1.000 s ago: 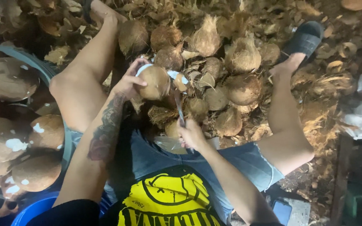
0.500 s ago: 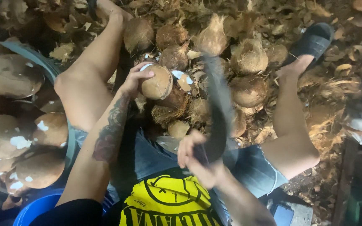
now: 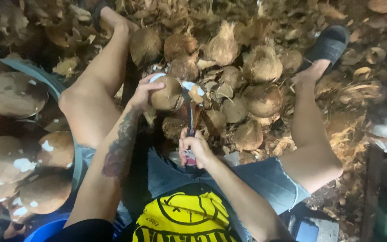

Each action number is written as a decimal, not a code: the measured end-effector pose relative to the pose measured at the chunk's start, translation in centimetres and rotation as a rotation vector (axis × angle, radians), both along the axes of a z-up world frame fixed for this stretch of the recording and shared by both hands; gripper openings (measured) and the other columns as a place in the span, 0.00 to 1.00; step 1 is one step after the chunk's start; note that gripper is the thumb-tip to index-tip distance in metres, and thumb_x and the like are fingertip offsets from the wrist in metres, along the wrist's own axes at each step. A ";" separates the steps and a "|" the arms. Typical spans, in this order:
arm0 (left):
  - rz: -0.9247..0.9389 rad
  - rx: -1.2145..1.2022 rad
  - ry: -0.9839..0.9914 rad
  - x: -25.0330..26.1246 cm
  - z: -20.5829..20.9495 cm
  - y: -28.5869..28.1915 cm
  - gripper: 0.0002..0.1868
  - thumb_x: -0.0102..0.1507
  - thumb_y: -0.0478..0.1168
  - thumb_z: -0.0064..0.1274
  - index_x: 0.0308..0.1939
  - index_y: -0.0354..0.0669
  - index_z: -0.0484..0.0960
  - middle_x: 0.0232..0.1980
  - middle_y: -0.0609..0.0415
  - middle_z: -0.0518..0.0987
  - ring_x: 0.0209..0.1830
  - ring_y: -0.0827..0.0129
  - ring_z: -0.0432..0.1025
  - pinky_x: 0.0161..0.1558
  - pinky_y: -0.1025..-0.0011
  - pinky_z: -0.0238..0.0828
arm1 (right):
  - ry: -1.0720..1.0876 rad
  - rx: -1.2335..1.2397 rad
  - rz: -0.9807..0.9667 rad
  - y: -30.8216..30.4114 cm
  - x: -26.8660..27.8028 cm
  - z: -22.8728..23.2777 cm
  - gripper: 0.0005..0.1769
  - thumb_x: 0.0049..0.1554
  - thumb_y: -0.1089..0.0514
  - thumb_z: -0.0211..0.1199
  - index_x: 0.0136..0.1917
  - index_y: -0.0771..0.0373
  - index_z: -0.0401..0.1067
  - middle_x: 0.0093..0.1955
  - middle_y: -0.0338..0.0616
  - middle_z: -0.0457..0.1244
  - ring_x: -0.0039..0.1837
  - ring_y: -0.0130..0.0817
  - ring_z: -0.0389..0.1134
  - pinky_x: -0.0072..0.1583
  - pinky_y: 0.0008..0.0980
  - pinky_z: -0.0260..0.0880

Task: The person sits on the ground and uses a knife to peel the husk off a coconut held between their legs. They rotate the coconut and continue removing the outer layer until the white shell is exposed, then place the peeled coconut into a nearby blue bucket.

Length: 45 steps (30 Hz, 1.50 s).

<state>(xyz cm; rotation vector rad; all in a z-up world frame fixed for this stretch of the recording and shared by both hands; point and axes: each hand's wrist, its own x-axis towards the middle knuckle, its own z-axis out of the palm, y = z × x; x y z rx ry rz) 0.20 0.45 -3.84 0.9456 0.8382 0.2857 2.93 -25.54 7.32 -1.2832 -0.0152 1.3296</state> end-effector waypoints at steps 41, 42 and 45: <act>-0.349 -0.207 0.571 0.0 13.4 -1.4 0.42 0.47 0.72 0.49 0.59 0.56 0.79 0.57 0.50 0.84 0.56 0.52 0.77 0.50 0.55 0.73 | -1.316 0.738 -0.037 -5.4 1.8 14.8 0.07 0.60 0.69 0.49 0.48 0.57 0.60 0.38 0.42 0.64 0.41 0.35 0.74 0.46 0.32 0.81; -0.349 -0.209 0.569 -0.1 11.9 -1.4 0.42 0.47 0.72 0.49 0.59 0.56 0.79 0.57 0.50 0.84 0.56 0.52 0.77 0.50 0.55 0.73 | -1.290 0.762 -0.001 -6.1 2.0 8.2 0.07 0.60 0.69 0.49 0.48 0.57 0.60 0.38 0.42 0.64 0.41 0.35 0.74 0.46 0.32 0.81; -0.263 -0.216 0.452 0.6 9.9 -1.8 0.53 0.44 0.74 0.65 0.66 0.51 0.78 0.60 0.46 0.82 0.58 0.45 0.77 0.47 0.42 0.75 | -1.505 0.206 0.246 -8.1 3.6 -7.8 0.13 0.57 0.46 0.61 0.43 0.57 0.70 0.35 0.47 0.65 0.38 0.49 0.69 0.45 0.46 0.67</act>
